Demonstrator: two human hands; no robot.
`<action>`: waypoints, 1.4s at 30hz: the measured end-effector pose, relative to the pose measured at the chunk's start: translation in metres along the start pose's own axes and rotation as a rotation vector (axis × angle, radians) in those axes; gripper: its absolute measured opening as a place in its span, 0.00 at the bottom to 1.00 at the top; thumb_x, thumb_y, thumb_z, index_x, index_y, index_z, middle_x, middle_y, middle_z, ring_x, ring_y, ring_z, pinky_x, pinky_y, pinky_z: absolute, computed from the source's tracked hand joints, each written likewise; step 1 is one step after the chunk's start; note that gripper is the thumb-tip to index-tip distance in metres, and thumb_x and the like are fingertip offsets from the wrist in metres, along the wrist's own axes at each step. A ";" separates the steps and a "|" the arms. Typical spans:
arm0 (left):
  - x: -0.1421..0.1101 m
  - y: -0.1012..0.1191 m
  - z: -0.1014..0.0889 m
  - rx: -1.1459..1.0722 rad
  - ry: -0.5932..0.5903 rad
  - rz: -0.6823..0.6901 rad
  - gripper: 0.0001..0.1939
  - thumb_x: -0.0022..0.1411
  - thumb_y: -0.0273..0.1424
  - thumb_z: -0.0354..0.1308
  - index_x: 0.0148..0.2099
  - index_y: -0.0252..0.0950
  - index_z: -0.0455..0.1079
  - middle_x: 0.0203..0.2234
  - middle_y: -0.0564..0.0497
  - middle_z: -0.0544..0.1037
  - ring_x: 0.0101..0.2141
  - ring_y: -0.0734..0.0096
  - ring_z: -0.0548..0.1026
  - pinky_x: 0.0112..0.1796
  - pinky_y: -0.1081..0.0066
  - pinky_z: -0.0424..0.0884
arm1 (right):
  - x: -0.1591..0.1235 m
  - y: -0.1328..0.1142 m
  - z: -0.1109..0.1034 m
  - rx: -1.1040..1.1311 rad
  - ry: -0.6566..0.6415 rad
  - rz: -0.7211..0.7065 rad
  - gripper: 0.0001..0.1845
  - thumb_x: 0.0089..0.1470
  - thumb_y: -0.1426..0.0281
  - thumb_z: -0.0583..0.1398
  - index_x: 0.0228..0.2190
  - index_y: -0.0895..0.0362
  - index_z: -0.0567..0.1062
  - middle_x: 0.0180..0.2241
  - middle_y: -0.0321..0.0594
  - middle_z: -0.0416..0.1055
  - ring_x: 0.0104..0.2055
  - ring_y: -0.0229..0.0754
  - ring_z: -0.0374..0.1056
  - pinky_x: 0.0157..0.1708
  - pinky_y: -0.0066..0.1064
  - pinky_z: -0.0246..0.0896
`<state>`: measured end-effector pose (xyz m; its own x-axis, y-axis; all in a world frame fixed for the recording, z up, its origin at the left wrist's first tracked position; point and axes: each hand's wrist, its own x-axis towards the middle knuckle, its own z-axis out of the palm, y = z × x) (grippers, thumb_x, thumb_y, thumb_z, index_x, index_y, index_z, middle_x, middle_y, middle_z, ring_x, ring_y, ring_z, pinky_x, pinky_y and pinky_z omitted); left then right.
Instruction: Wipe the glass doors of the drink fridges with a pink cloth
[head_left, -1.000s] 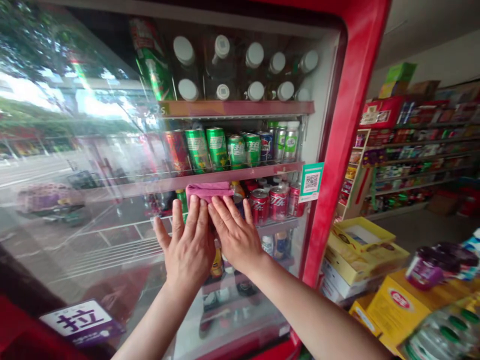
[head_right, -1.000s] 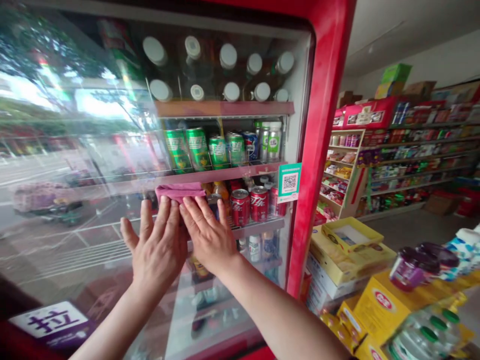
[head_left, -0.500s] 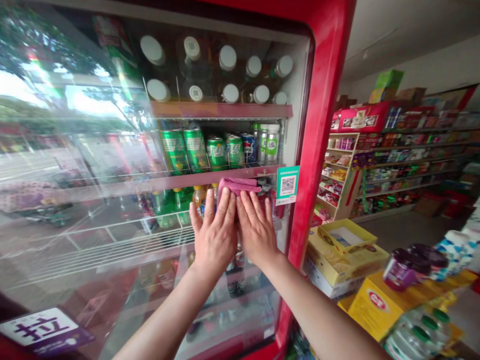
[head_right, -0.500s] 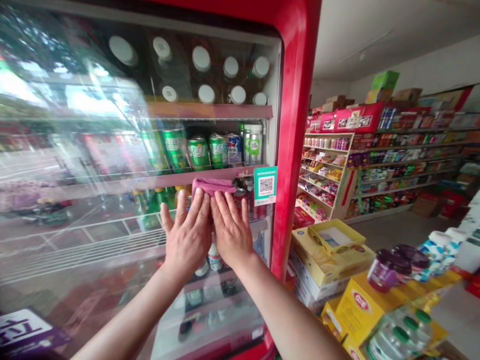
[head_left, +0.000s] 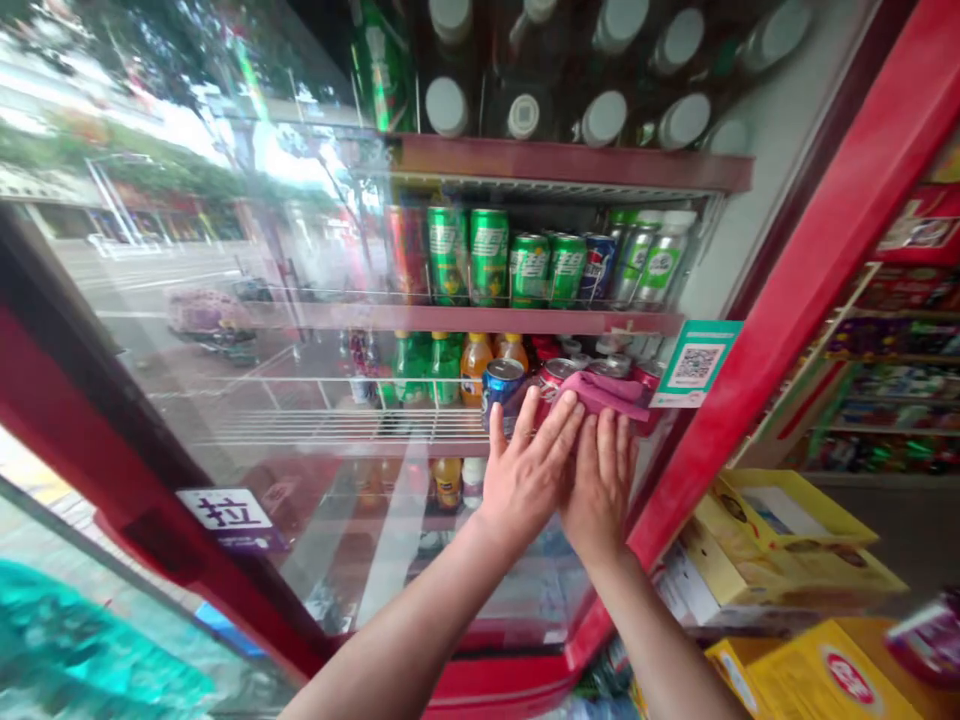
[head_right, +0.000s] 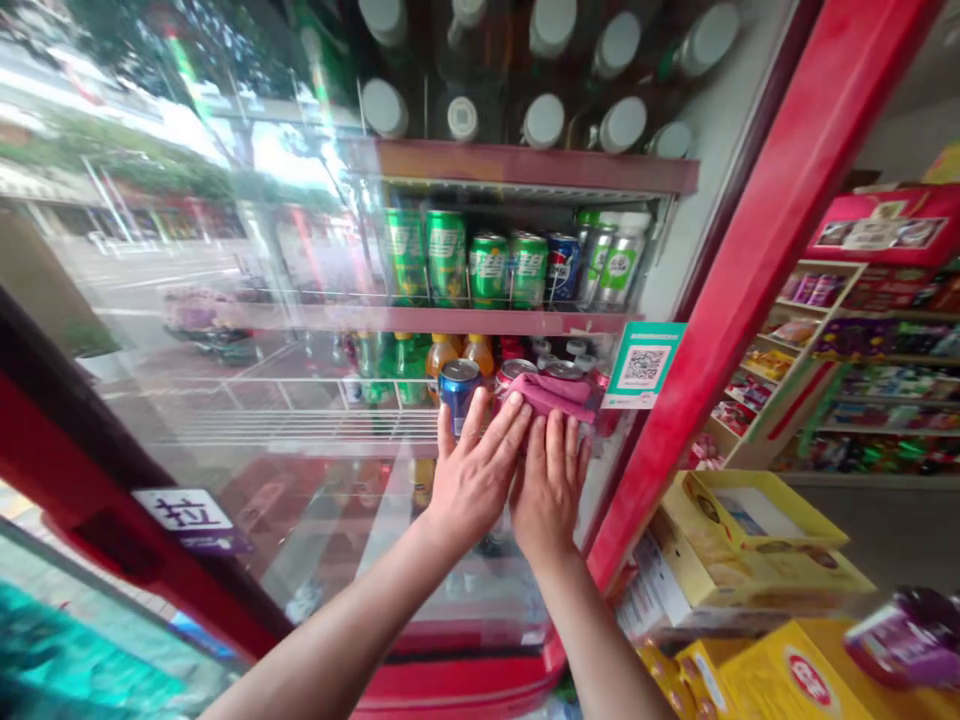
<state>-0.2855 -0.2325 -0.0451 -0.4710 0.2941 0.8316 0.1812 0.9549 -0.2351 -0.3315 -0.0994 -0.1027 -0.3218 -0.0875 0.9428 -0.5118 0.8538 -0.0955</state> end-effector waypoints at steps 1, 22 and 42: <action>-0.006 -0.007 -0.003 0.006 -0.005 -0.011 0.32 0.78 0.37 0.54 0.80 0.45 0.58 0.79 0.58 0.56 0.81 0.58 0.28 0.77 0.42 0.21 | -0.002 -0.011 0.003 0.011 0.000 0.004 0.41 0.77 0.70 0.54 0.80 0.55 0.41 0.78 0.61 0.55 0.84 0.60 0.40 0.77 0.67 0.51; -0.096 -0.145 -0.064 0.011 0.013 -0.223 0.33 0.79 0.34 0.53 0.81 0.42 0.54 0.76 0.53 0.64 0.81 0.60 0.32 0.77 0.46 0.21 | -0.002 -0.179 0.045 0.170 -0.037 -0.123 0.41 0.76 0.73 0.54 0.80 0.52 0.43 0.78 0.56 0.56 0.84 0.56 0.38 0.78 0.66 0.46; -0.165 -0.282 -0.131 0.131 0.044 -0.309 0.35 0.78 0.30 0.56 0.82 0.42 0.54 0.75 0.48 0.66 0.81 0.61 0.36 0.77 0.48 0.23 | 0.009 -0.352 0.071 0.309 -0.080 -0.157 0.39 0.75 0.74 0.54 0.80 0.54 0.49 0.74 0.52 0.65 0.82 0.54 0.49 0.81 0.61 0.36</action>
<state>-0.1462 -0.5552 -0.0502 -0.4478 -0.0095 0.8941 -0.0785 0.9965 -0.0287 -0.2105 -0.4373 -0.0833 -0.2755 -0.2557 0.9267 -0.7730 0.6320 -0.0554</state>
